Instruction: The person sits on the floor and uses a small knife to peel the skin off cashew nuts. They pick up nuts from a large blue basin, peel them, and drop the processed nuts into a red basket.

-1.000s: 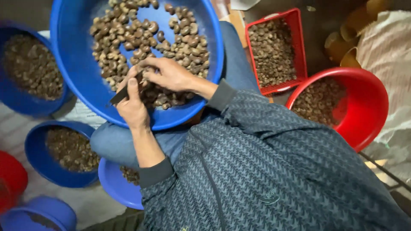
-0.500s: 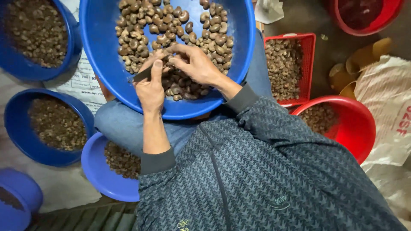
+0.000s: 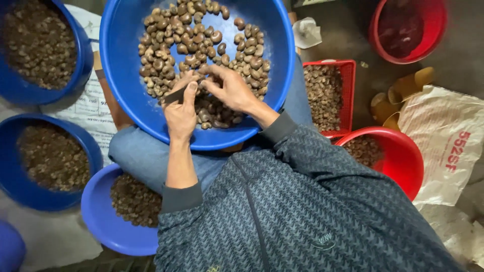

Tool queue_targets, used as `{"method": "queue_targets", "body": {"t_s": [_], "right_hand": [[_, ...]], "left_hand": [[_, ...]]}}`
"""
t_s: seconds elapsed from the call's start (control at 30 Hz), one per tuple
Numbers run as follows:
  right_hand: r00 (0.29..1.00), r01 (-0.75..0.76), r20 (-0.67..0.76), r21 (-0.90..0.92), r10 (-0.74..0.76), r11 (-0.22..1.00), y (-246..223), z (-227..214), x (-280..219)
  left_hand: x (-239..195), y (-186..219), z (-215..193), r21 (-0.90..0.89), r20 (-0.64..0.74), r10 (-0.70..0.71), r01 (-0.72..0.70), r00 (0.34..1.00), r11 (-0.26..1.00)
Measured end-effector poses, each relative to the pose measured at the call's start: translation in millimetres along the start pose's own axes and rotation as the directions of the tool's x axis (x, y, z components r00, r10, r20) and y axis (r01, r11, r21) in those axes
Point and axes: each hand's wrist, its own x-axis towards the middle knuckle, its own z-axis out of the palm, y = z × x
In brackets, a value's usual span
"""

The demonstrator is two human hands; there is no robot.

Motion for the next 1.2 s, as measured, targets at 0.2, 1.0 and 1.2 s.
{"method": "queue_targets", "body": {"t_s": [0.2, 1.0, 1.2], "right_hand": [[0.999, -0.044, 0.02, 0.095, 0.042, 0.994, -6.7, -3.7, -0.5], [0.99, -0.141, 0.067, 0.407, 0.125, 0.903, 13.6, -0.1, 2.2], [0.995, -0.104, 0.055, 0.484, 0.088, 0.869, 18.5, 4.8, 5.4]], "left_hand": [[2.5, 0.8, 0.0, -0.017, -0.038, -0.052, 0.052, 0.998, 0.999], [3.3, -7.7, 3.7, -0.179, -0.084, -0.059, 0.043, 0.995, 0.983], [1.0, -4.5, 4.7, -0.087, -0.023, 0.015, -0.017, 1.0, 0.996]]}}
